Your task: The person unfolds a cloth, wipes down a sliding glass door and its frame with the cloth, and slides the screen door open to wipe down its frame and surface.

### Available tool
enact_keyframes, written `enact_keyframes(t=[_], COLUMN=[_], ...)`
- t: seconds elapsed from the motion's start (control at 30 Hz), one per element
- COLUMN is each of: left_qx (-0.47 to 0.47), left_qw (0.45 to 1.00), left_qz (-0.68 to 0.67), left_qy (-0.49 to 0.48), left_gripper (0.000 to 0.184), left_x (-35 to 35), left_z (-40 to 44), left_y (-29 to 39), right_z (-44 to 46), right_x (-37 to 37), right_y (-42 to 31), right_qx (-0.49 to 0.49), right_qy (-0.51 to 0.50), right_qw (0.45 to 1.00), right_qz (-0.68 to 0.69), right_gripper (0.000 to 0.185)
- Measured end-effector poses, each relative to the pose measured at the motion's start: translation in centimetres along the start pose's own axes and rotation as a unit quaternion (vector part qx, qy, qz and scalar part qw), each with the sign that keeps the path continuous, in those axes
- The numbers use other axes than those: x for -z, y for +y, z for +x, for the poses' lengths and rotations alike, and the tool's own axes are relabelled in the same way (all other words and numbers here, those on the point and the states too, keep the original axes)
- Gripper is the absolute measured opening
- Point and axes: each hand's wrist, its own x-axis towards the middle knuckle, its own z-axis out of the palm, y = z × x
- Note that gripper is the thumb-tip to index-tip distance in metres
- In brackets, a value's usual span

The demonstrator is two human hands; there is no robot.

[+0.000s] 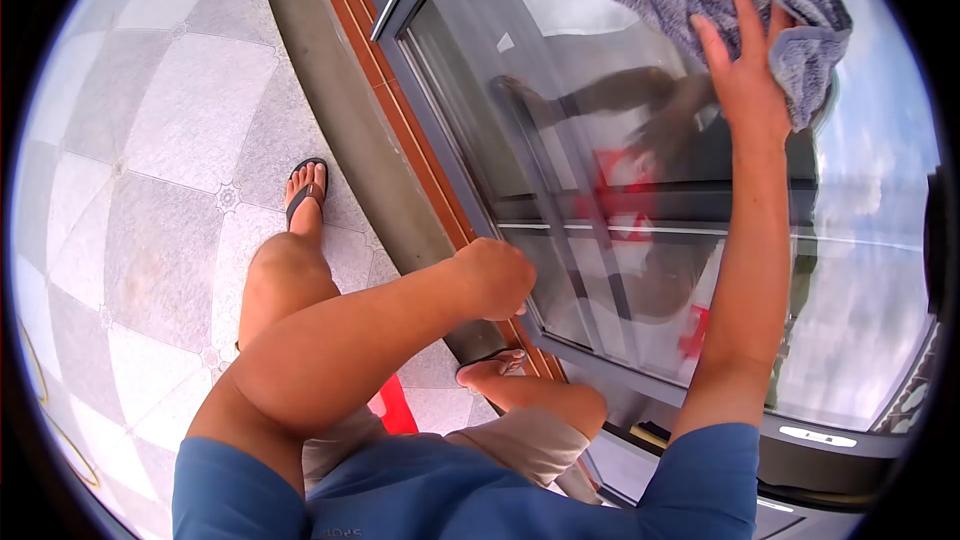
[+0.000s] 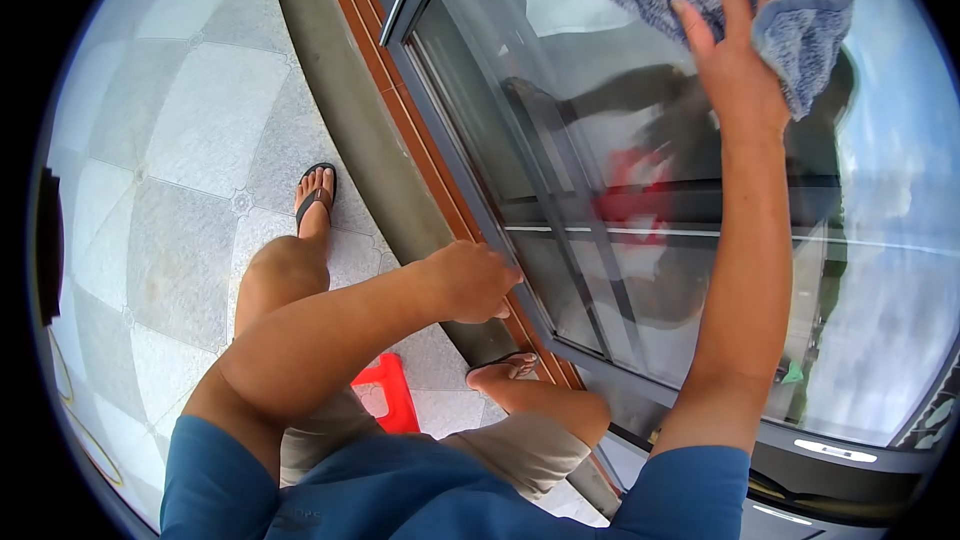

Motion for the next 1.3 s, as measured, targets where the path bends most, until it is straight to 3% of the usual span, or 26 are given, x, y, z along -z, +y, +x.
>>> enact_keyframes(t=[0.07,0.2,0.23,0.3,0.33,0.37,0.43,0.5,0.57,0.63,0.7,0.73,0.77,0.8,0.87,0.93,0.97,1.13,1.2,1.23,1.27,1.3], left_qx=[-0.011,0.004,0.006,0.002,-0.003,-0.007,-0.026,-0.035,-0.037,-0.041,-0.047,-0.050,-0.053,-0.073,-0.109,-0.122,-0.129,-0.159,-0.180,-0.183,-0.185,-0.182], left_qw=[1.000,1.000,1.000,1.000,1.000,1.000,0.999,0.999,0.998,0.998,0.999,0.999,0.998,0.996,0.990,0.983,0.977,0.979,0.971,0.967,0.963,0.961], left_qz=[-0.002,0.021,0.022,0.019,0.014,0.008,0.001,-0.003,0.000,0.021,0.021,0.015,0.010,0.012,0.016,0.057,0.076,0.003,0.006,0.007,0.008,0.008], left_qy=[0.009,-0.012,-0.016,-0.018,-0.018,-0.018,-0.027,-0.034,-0.043,-0.034,-0.014,0.002,0.020,0.042,0.083,0.128,0.149,0.124,0.159,0.177,0.195,0.209], left_gripper=[0.051,0.049,0.049,0.048,0.047,0.046,0.043,0.041,0.038,0.037,0.036,0.037,0.037,0.037,0.036,0.036,0.036,0.034,0.034,0.034,0.033,0.033], left_x=[-0.6,-0.8,-0.8,-0.6,-0.7,-0.8,-0.7,-0.7,-0.9,-0.5,-0.9,-1.3,-1.5,-1.7,-1.6,-2.4,-2.6,0.5,0.9,0.9,0.9,0.9], left_z=[0.2,1.0,1.2,1.7,1.9,1.9,1.5,0.9,0.0,-1.2,-1.9,-2.2,-2.4,-3.0,-4.5,-5.8,-6.5,-10.1,-10.3,-10.5,-10.8,-11.1], left_y=[-0.1,-0.5,-0.4,-0.4,-0.3,-0.3,-0.1,0.0,0.0,0.1,0.6,0.9,1.3,1.7,2.7,4.4,5.3,7.7,7.0,6.4,5.7,5.1], right_z=[6.5,13.0,11.6,7.0,3.7,-0.8,-12.3,-18.2,-20.5,-15.2,-15.4,-13.5,-9.8,-4.9,2.4,9.8,12.2,15.2,11.9,9.5,10.1,10.1], right_x=[-1.1,-5.4,-7.9,-10.1,-11.3,-13.1,-15.6,-14.3,-11.5,-8.6,-10.4,-11.2,-11.3,-10.3,-11.5,-10.4,-10.1,-17.9,-24.4,-26.3,-22.7,-23.2], right_y=[3.4,2.6,-1.0,-7.2,-10.7,-14.2,-20.7,-25.7,-26.4,-25.0,-22.7,-20.5,-17.9,-15.8,-11.6,-8.6,-7.9,-10.5,-14.6,-17.4,-21.5,-23.9], right_qx=[-0.013,-0.145,-0.092,-0.003,0.061,0.078,0.112,-0.052,-0.046,-0.127,-0.104,0.011,0.126,0.104,0.019,-0.034,-0.092,-0.024,-0.022,0.032,-0.106,-0.184], right_qy=[0.050,-0.077,0.110,0.031,-0.046,-0.082,-0.294,-0.322,-0.453,-0.498,-0.352,-0.273,-0.181,-0.150,-0.043,0.006,-0.025,-0.048,-0.017,0.037,0.135,0.112], right_qw=[0.996,0.986,0.981,1.000,0.997,0.986,0.927,0.854,0.782,0.729,0.819,0.907,0.957,0.977,0.996,0.999,0.994,0.988,0.998,0.998,0.935,0.856], right_qz=[-0.066,-0.025,-0.130,0.001,-0.021,0.125,0.205,0.405,0.425,0.452,0.441,0.321,0.187,0.113,0.076,0.035,0.049,-0.145,0.057,-0.043,0.309,0.471], right_gripper=[0.062,0.069,0.040,0.042,0.043,0.037,0.048,0.056,0.062,0.054,0.047,0.045,0.043,0.042,0.045,0.045,0.048,0.056,0.055,0.052,0.038,0.033])
